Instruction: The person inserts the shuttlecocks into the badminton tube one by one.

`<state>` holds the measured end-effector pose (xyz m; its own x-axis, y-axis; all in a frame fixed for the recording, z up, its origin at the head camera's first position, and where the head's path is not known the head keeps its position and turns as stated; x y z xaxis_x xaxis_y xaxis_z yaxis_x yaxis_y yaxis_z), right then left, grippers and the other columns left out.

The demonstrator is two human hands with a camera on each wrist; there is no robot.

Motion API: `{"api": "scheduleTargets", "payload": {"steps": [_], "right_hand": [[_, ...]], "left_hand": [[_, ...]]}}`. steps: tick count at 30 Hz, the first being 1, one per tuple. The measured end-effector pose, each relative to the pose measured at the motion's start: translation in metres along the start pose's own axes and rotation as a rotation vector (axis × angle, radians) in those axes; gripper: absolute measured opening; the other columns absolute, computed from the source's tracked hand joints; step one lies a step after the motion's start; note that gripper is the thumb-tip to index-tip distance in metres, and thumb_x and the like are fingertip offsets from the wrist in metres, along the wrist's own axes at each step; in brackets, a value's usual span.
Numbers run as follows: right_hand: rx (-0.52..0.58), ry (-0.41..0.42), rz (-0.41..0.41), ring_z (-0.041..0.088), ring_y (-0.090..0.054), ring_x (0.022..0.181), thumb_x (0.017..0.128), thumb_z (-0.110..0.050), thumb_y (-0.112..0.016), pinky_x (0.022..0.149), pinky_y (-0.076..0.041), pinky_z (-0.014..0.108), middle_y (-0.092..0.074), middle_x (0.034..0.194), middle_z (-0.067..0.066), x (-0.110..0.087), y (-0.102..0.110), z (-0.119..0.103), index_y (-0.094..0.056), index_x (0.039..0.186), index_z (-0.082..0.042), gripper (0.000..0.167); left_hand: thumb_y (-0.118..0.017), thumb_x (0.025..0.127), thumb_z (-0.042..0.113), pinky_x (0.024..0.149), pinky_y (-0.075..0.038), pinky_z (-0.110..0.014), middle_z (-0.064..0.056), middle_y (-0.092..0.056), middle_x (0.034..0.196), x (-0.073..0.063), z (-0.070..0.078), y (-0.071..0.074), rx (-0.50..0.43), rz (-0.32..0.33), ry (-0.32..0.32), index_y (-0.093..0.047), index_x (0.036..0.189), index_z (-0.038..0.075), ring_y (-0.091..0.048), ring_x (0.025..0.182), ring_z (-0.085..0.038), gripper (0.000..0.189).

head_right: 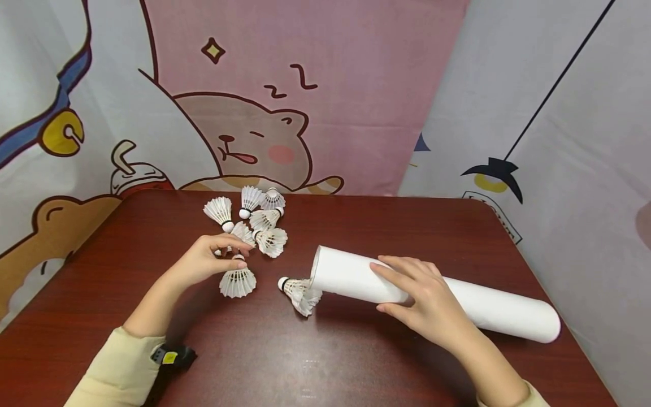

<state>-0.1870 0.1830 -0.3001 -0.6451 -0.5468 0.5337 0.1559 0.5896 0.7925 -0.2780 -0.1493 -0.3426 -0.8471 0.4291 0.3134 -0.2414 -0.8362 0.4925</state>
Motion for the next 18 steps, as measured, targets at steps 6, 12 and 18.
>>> {"api": "scheduleTargets", "payload": {"steps": [6,12,18], "right_hand": [[-0.003,-0.017,-0.014,0.019,-0.047,0.119,0.071,-0.029,-0.084,0.092,-0.030,0.036,-0.053,0.135,0.002,0.000,-0.001,0.001,-0.059,0.133,-0.017,0.069],[-0.002,-0.025,-0.020,0.020,-0.047,0.118,0.068,-0.025,-0.086,0.091,-0.030,0.036,-0.054,0.134,0.004,-0.001,-0.001,0.001,-0.059,0.133,-0.017,0.071],[-0.003,-0.025,-0.021,0.020,-0.047,0.119,0.068,-0.025,-0.086,0.091,-0.030,0.036,-0.054,0.134,0.004,0.000,-0.001,0.001,-0.059,0.133,-0.017,0.071]], "left_hand": [[-0.082,0.074,0.005,0.061,-0.040,-0.027,-0.016,-0.065,0.089,-0.013,-0.009,0.007,0.003,0.002,0.027,-0.072,0.105,0.001,-0.054,0.078,-0.030,0.032],[-0.083,0.073,0.007,0.064,-0.042,-0.027,-0.011,-0.065,0.090,-0.017,-0.017,0.004,0.026,-0.053,0.057,-0.071,0.105,-0.001,-0.054,0.081,-0.027,0.036],[-0.084,0.073,0.012,0.066,-0.044,-0.032,-0.008,-0.066,0.093,-0.019,-0.022,-0.001,0.076,-0.115,0.062,-0.070,0.107,-0.002,-0.054,0.081,-0.026,0.039]]}}
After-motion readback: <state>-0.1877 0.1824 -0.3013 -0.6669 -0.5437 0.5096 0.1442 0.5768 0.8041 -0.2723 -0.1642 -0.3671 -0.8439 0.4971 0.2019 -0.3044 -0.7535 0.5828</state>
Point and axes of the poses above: each hand's wrist, its own x-axis towards the middle knuckle, its own y-axis out of the back of the hand, z = x × y, the point moved 10 cm from there along x, towards the middle knuckle
